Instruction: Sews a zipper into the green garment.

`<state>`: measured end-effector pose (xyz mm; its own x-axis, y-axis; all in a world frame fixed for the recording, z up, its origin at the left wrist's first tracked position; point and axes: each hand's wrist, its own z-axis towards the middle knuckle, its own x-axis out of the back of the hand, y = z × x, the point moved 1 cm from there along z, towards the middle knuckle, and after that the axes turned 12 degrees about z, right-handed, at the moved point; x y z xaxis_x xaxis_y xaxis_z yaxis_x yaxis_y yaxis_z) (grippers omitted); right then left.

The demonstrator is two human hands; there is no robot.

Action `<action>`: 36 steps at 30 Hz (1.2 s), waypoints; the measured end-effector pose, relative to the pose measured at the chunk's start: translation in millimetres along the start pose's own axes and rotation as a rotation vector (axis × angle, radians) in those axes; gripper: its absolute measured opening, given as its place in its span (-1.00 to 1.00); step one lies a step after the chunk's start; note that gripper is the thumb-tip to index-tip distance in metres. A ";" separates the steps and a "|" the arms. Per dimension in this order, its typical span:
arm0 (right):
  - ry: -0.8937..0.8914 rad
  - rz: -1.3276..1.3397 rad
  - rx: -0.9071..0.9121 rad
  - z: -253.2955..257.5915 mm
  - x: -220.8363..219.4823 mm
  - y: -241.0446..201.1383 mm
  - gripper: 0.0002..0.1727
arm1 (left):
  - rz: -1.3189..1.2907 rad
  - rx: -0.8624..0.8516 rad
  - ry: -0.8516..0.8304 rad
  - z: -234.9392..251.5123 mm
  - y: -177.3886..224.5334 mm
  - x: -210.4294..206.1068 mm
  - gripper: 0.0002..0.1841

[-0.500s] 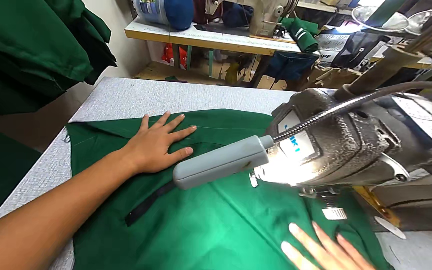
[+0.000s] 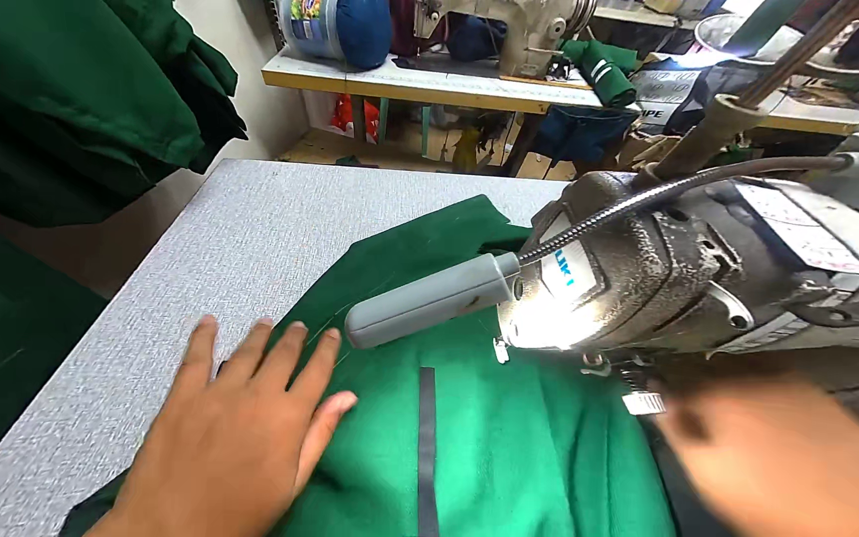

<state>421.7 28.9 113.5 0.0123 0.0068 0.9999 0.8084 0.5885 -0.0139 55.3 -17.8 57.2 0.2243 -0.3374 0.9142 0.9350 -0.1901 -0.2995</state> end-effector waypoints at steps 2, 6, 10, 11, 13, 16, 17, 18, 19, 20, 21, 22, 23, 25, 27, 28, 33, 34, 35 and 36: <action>-0.118 0.215 -0.002 -9.5 -7.9 -39.6 -0.55 | -0.177 -0.120 -0.010 -1.6 5.0 -7.2 -0.33; -0.209 0.375 -0.145 -13.4 -63.0 -45.4 -0.17 | -0.257 -0.181 -0.087 5.8 2.4 -49.4 -0.27; -0.116 0.238 0.005 -27.9 -83.2 20.5 -0.13 | -0.178 -0.061 -0.151 -5.7 13.7 -40.4 -0.11; -0.098 0.223 0.051 -35.0 -81.4 33.5 -0.14 | -0.181 -0.058 -0.215 -13.2 22.6 -28.0 -0.08; -0.136 0.198 0.080 -45.0 -68.6 46.9 -0.14 | -0.213 -0.076 -0.328 -26.3 36.7 -2.6 -0.07; -0.214 0.202 0.004 -47.3 -39.5 29.5 -0.18 | -0.285 -0.117 -0.282 -42.1 52.3 11.5 -0.15; -0.169 0.220 0.007 -45.3 -37.0 19.2 -0.20 | -0.317 -0.138 -0.312 -42.9 54.6 11.5 -0.13; -0.115 0.247 0.025 -42.9 -40.1 9.8 -0.21 | -0.337 -0.156 -0.369 -41.2 54.5 9.0 -0.10; -0.089 0.279 0.039 -40.5 -47.3 2.2 -0.19 | -0.351 -0.168 -0.419 -38.4 51.6 4.7 -0.07; -0.106 0.308 0.034 -39.2 -55.9 -4.0 -0.16 | -0.351 -0.179 -0.445 -36.5 45.8 0.4 -0.07; -0.152 0.330 0.014 -39.5 -63.6 -9.3 -0.14 | -0.341 -0.190 -0.467 -35.1 37.7 -1.6 -0.06; -0.201 0.348 -0.012 -40.6 -67.5 -13.9 -0.12 | -0.326 -0.196 -0.497 -34.1 29.1 -0.8 -0.01; -0.211 0.361 -0.027 -42.9 -67.0 -18.3 -0.14 | -0.305 -0.203 -0.531 -34.4 21.9 2.7 0.06; -0.145 0.405 -0.027 -45.1 -55.4 -26.2 -0.29 | -0.284 -0.215 -0.582 -34.4 13.6 12.5 0.18; 0.035 0.440 -0.009 -36.2 -48.8 -30.4 -0.58 | -0.307 -0.226 -0.559 -29.7 13.8 20.8 0.17; 0.150 0.468 0.001 -26.0 -52.3 -29.3 -0.68 | -0.322 -0.231 -0.520 -25.1 17.1 23.7 0.13; 0.450 0.624 -0.021 40.9 -83.4 -13.5 -0.76 | -0.491 -0.275 -0.281 8.0 60.2 14.8 -0.07; 0.475 0.640 -0.047 48.9 -89.2 -13.4 -0.76 | -0.495 -0.288 -0.248 12.2 70.5 7.5 -0.05; 0.501 0.653 -0.079 54.7 -95.5 -14.8 -0.76 | -0.483 -0.300 -0.240 15.4 78.9 0.2 -0.01; 0.518 0.667 -0.112 58.8 -100.6 -16.4 -0.76 | -0.453 -0.314 -0.273 18.6 84.8 -5.7 0.04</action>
<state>372.6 66.1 13.2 0.7522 -0.0633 0.6559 0.5897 0.5090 -0.6271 138.4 -14.9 31.6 -0.0751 0.0812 0.9939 0.8377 -0.5356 0.1071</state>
